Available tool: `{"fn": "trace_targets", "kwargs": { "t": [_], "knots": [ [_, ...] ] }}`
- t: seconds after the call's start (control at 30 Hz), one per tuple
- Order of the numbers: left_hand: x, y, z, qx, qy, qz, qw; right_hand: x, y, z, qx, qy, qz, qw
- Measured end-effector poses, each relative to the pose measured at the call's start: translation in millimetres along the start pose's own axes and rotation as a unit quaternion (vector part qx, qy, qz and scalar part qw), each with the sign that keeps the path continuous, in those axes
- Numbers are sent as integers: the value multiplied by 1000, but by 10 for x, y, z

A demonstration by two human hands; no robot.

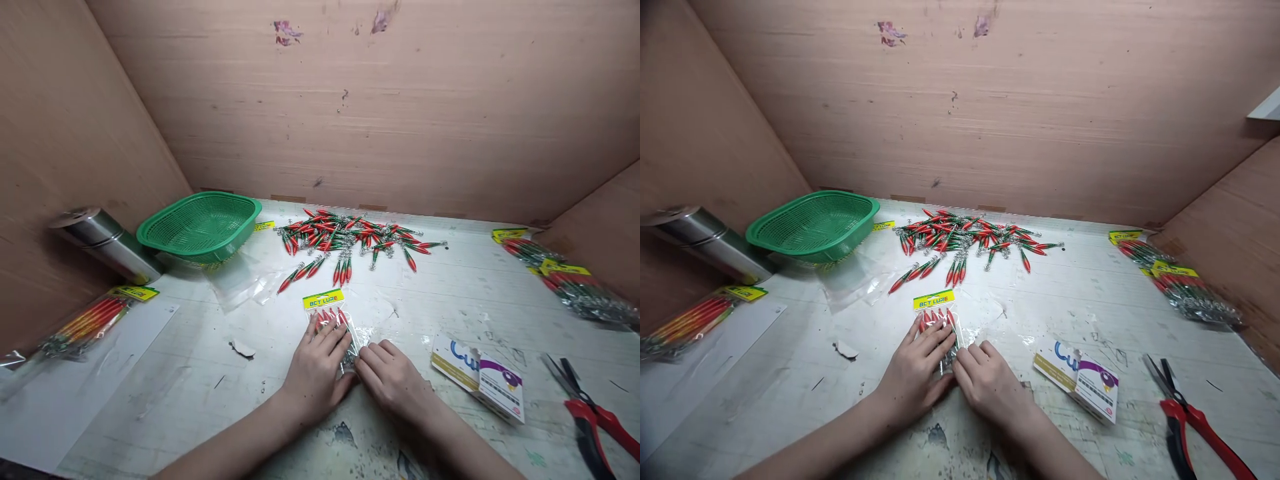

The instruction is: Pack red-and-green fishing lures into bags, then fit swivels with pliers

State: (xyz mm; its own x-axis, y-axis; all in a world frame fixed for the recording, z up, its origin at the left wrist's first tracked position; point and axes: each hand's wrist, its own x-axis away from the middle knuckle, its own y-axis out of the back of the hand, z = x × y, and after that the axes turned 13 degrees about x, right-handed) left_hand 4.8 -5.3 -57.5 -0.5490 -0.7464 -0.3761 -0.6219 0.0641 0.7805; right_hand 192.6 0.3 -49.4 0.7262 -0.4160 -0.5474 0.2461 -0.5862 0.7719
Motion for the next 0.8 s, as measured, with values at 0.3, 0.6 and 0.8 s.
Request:
{"fn": "trace_targets", "kwargs": {
  "t": [0.3,0.6,0.8],
  "knots": [
    [246,314,137,-44,-212,-9,976,17,-58,7,-28,-20,5,999],
    [328,212,-10,62,-162,-78,982,-93,280,65,-219,-132,86,963],
    [474,213,-94,244,-94,-135,956,-250,454,228,-477,-262,193,816]
  ]
}}
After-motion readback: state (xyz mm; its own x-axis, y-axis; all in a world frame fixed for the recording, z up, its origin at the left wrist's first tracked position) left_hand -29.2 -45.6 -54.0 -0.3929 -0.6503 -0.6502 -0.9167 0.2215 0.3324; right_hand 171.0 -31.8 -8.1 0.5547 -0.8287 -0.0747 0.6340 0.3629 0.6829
